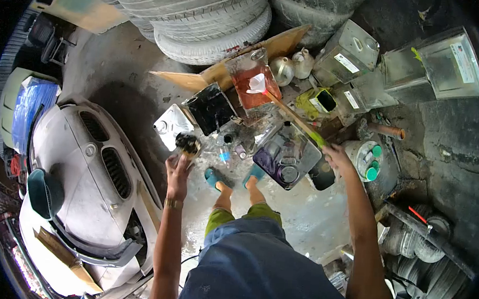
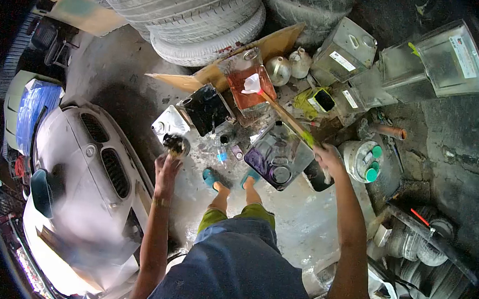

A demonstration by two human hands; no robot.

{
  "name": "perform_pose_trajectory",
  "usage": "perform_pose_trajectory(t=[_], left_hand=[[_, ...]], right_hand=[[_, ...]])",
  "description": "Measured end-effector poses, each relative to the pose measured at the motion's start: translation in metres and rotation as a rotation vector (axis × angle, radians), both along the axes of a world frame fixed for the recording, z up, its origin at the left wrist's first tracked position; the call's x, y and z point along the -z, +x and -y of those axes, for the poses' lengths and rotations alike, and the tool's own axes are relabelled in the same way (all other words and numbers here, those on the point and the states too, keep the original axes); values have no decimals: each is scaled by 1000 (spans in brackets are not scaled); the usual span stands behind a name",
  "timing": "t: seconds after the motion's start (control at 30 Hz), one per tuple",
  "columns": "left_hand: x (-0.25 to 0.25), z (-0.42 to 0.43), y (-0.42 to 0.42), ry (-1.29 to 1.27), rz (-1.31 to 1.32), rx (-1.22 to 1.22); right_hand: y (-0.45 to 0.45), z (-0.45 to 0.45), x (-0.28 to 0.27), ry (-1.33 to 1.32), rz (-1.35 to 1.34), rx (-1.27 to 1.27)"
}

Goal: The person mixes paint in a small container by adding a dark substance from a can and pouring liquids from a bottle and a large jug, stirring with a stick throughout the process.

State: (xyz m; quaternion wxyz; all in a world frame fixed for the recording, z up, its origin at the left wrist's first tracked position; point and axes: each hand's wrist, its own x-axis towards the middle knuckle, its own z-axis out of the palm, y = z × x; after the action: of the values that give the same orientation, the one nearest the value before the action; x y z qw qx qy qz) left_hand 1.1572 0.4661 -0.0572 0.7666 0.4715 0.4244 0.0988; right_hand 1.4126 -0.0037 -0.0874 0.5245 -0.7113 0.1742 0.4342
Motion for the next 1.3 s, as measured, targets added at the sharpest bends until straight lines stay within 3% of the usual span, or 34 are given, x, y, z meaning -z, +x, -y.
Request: perform_pose_trajectory(t=[0.37,0.8,1.07,1.17,1.23,1.3], left_hand=[[110,6,146,-37,-189,25],[117,5,273,-11,-176,314],[77,-2,321,23,-96,402],[89,-7,332,30,-122,491],[90,-4,339,48,-163,469],[78,1,340,128,-124,494]], right_hand=[[-84,88,-84,-109,-20,54],[-120,154,-218,-57,86,151],[-117,157,-238,-107,193,223],[-116,150,-243,-153,246,202],[-121,152,-243,-333,267,224],[-126,160,-236,-268,384,230]])
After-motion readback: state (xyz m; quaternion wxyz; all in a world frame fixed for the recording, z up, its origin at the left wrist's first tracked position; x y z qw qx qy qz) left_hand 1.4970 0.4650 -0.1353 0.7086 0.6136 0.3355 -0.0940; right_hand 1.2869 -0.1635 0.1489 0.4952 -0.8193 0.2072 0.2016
